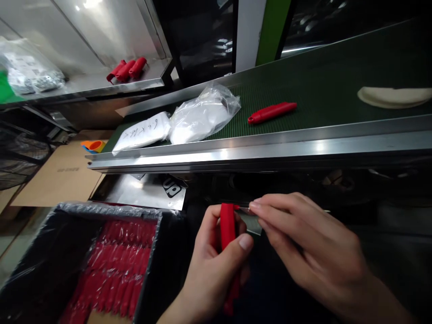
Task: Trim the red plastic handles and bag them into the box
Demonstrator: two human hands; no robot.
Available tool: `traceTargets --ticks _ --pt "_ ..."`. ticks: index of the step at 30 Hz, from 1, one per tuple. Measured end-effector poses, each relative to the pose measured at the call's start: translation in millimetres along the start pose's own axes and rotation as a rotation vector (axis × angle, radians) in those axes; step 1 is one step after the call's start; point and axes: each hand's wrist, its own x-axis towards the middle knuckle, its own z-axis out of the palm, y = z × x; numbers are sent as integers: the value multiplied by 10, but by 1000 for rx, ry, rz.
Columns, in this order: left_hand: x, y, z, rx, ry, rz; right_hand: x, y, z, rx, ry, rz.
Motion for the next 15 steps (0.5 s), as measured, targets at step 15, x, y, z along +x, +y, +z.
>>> traceTargets --ticks 15 --pt "-34 25 15 50 32 -57 -30 25 -15 -185 9 -118"
